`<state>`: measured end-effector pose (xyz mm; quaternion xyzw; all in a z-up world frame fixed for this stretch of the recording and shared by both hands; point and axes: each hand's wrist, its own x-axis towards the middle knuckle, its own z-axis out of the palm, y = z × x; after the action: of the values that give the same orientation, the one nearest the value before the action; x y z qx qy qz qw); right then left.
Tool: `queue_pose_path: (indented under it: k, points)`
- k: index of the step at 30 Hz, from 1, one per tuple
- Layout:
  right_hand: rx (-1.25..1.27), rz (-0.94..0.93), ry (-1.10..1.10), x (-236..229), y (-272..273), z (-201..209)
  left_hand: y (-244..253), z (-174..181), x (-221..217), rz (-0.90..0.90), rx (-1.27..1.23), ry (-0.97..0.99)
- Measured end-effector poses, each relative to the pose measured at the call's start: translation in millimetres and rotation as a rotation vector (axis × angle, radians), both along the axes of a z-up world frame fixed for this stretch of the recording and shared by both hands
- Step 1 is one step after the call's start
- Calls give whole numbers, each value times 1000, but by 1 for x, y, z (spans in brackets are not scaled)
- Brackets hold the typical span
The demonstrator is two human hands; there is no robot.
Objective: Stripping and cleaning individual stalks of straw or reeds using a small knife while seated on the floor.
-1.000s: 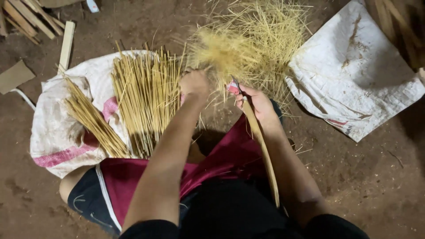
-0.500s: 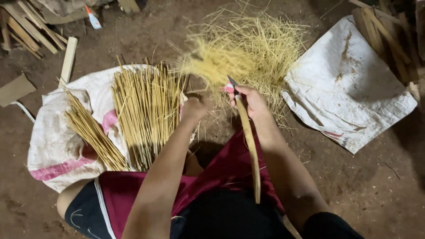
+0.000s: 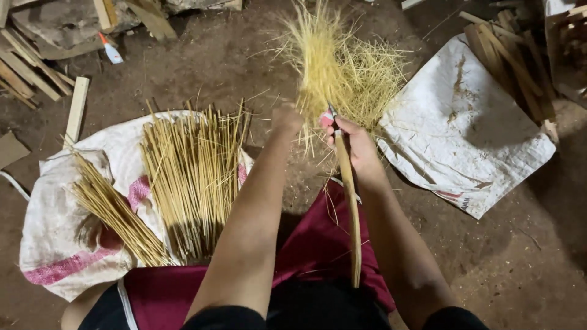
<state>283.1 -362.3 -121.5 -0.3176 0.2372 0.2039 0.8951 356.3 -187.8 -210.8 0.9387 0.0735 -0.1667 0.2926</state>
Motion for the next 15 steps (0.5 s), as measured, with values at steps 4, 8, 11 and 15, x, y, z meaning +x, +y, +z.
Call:
queue_pose_path:
  k: [4, 8, 11, 15]
  points:
    - [-5, -8, 28, 1, 1, -1, 40, 26, -36, -21, 141, 181]
    - [-20, 23, 59, -9, 4, -15, 81, 34, -93, 91, 192, 371]
    - [72, 32, 141, -11, 3, -47, 67, 42, -114, 472, -99, 456]
    - [103, 56, 132, -6, 5, -29, 2, 52, -73, 227, -10, 472]
